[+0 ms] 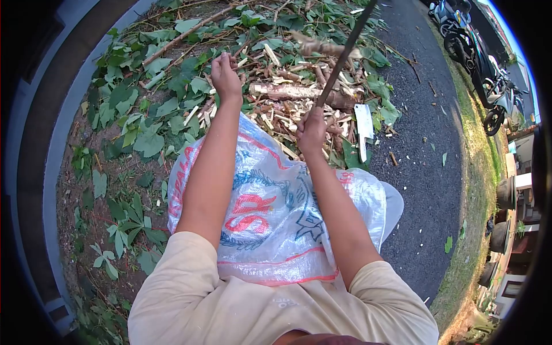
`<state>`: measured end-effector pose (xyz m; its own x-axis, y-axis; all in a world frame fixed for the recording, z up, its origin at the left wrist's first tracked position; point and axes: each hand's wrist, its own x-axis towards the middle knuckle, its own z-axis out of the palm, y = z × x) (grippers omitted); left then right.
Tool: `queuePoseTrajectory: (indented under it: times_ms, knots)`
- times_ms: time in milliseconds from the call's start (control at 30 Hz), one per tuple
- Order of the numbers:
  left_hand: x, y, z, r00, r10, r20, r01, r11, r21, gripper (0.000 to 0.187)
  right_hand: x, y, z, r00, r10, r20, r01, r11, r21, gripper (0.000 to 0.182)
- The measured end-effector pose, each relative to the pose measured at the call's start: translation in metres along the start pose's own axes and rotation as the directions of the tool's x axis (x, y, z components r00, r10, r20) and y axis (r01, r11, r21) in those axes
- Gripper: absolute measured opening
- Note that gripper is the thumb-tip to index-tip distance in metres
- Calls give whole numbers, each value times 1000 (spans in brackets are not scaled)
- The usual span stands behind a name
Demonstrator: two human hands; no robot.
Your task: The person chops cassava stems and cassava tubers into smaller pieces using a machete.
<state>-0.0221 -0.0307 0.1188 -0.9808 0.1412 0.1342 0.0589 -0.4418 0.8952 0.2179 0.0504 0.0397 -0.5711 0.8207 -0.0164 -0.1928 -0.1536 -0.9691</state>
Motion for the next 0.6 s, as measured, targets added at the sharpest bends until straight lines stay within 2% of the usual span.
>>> queuePoseTrajectory:
  times_ms: [33, 67, 133, 200, 367, 467, 500, 533, 600]
  knots:
    - [-1, -1, -1, 1000, 6, 7, -6, 1000, -6, 29, -8, 53, -18, 967, 238, -88, -253, 936, -247, 64]
    - [-2, -4, -3, 1000, -22, -1, 22, 999, -33, 29, -17, 53, -25, 730, 678, -86, -680, 709, -189, 70]
    - [2, 2, -3, 999, -43, -4, 43, 997, -58, 29, -13, 46, -11, 771, 635, -53, -634, 754, -172, 71]
    - [-5, 3, -5, 1000, -19, 12, 19, 999, -29, 28, -11, 48, -8, 724, 689, -24, -688, 719, -101, 71]
    - [-4, 5, -12, 996, -93, -16, 94, 995, 19, 30, -15, 38, -8, 717, 697, 30, -696, 717, -26, 71]
    - [5, -3, -11, 995, -82, -48, 83, 996, 14, 31, -13, -21, 10, 874, 482, -50, -485, 872, -66, 70]
    - [6, 0, -8, 994, -102, -45, 100, 994, -35, 31, -12, -61, 19, 895, 446, -5, -446, 895, -21, 69]
    - [5, 2, -7, 991, -129, -39, 126, 989, -78, 31, -6, -88, 24, 950, 307, 50, -308, 951, 0, 68]
    - [1, 2, -2, 991, -131, -24, 129, 989, -73, 32, -2, -142, 36, 990, 71, 122, -78, 996, 54, 66]
